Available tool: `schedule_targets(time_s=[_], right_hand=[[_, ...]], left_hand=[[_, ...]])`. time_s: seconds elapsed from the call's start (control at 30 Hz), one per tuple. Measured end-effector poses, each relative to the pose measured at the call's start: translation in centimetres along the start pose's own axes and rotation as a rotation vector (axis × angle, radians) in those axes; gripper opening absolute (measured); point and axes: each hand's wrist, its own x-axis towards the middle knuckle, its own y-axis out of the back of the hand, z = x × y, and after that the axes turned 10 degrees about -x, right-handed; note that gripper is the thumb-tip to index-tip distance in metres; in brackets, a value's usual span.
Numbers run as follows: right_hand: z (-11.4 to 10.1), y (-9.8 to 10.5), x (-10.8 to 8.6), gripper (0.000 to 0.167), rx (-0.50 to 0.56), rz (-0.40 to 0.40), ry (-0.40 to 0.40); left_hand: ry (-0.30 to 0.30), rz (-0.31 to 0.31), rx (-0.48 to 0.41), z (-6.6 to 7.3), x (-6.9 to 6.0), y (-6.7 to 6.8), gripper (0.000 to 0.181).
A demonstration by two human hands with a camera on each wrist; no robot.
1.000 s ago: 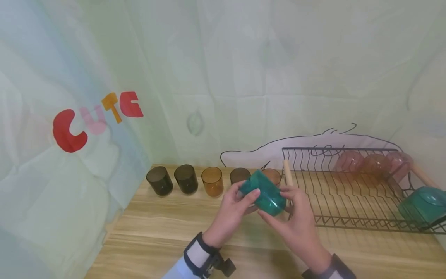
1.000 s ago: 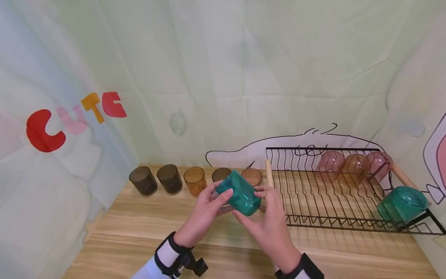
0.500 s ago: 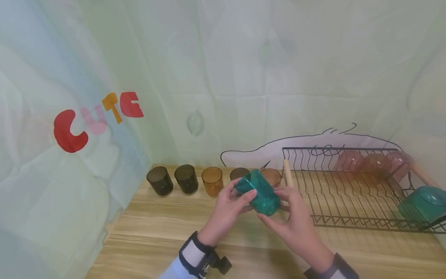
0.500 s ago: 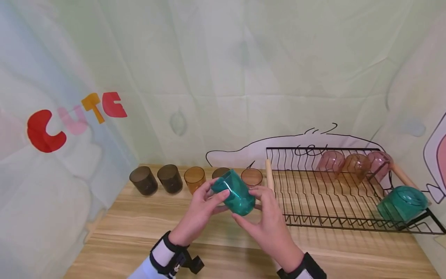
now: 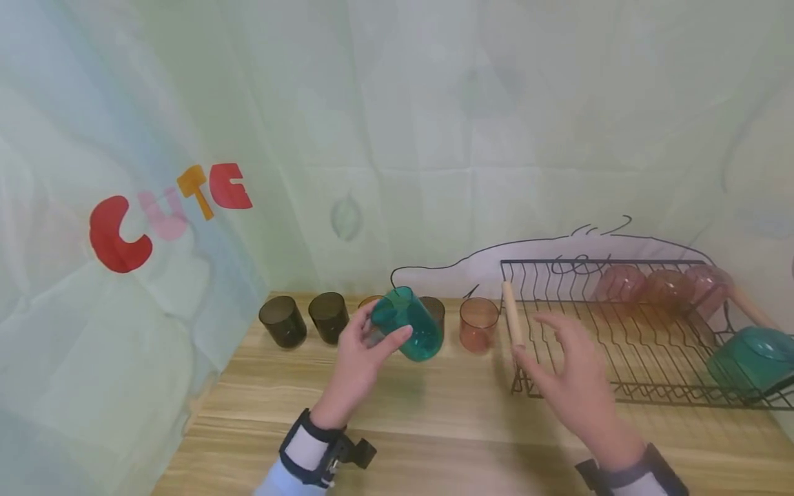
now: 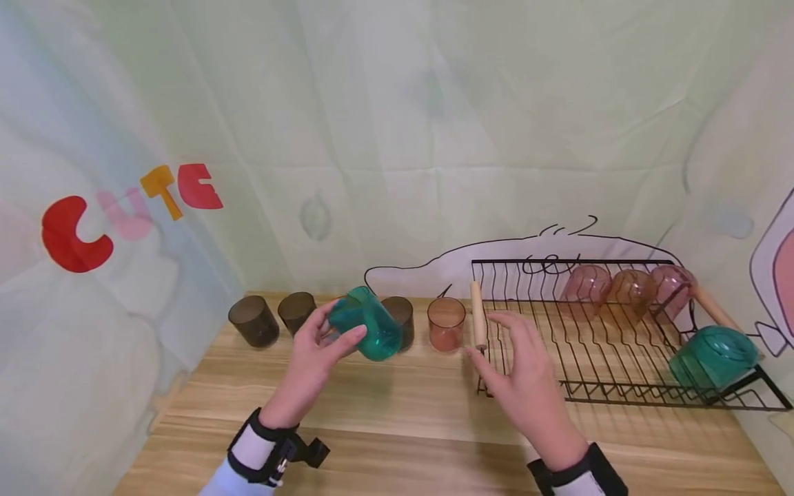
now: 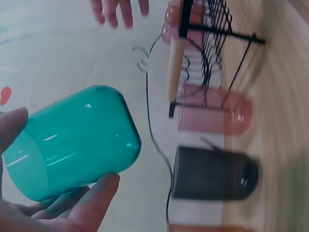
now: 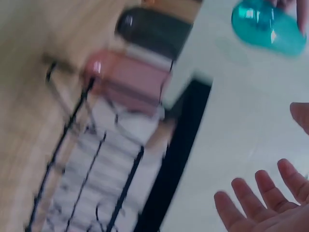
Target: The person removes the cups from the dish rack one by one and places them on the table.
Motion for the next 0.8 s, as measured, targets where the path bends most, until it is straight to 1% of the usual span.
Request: schedule_targets(time_s=[0.07, 0.13, 0.23, 0.4, 0.53, 0.6, 0.7, 0.77, 0.8], right_hand=[[0.8, 0.9, 0.3, 0.061, -0.044, 0.011, -0.045], [1.7, 1.9, 0.5, 0.06, -0.077, 0.016, -0.085], [3.1, 3.3, 0.5, 0.057, -0.12, 0.038, -0.119], [5.4, 5.4, 0.4, 0.052, -0.186, 0.084, -0.162], [6.4, 6.5, 0.3, 0.053, -0.209, 0.079, -0.186], [6.8, 6.9, 0.3, 0.055, -0.212, 0.06, -0.196], [7.4, 7.3, 0.2, 0.054, -0.227, 0.048, -0.204], [8.0, 7.7, 0.2, 0.054, -0.265, 0.049, -0.216], [8.2, 8.0, 0.4, 0.052, -0.286, 0.066, -0.21]], left_hand=[[-0.041, 0.035, 0.029, 0.2, 0.1, 1.3, 0.062], [-0.066, 0.075, 0.07, 0.5, 0.1, 2.7, 0.062], [-0.082, 0.142, 0.133, 0.8, -0.2, 4.6, 0.063], [-0.087, 0.251, 0.204, 1.0, -0.6, 7.7, 0.068], [-0.076, 0.342, 0.264, 0.8, -1.0, 9.8, 0.071], [-0.06, 0.383, 0.3, 0.7, -1.2, 10.8, 0.074], [-0.024, 0.426, 0.354, 0.4, -1.6, 12.1, 0.084], [-0.003, 0.451, 0.407, 0.2, -1.7, 12.9, 0.088], [0.004, 0.463, 0.43, 0.1, -1.6, 13.2, 0.09]])
